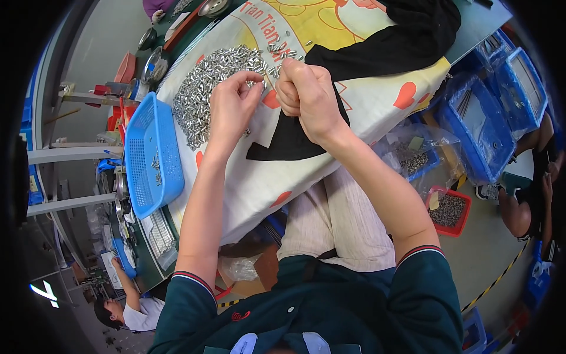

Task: Assembling small silver pins into black fabric using a handheld tool on a workbench.

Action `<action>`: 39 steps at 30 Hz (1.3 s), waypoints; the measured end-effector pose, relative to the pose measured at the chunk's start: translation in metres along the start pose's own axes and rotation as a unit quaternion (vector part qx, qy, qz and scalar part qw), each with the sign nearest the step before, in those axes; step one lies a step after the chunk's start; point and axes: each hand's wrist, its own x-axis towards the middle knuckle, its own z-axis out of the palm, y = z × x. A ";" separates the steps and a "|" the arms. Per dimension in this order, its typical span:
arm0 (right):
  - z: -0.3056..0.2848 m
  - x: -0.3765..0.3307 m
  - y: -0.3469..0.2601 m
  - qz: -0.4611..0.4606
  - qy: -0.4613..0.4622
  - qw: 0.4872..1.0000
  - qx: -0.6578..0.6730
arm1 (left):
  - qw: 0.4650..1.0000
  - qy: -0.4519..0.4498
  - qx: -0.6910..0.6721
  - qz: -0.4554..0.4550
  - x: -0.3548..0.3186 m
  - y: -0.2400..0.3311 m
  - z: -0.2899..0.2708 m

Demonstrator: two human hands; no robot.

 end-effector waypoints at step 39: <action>-0.007 -0.005 0.001 -0.021 0.006 0.999 0.050 | 0.999 0.002 0.020 0.039 -0.059 0.003 0.028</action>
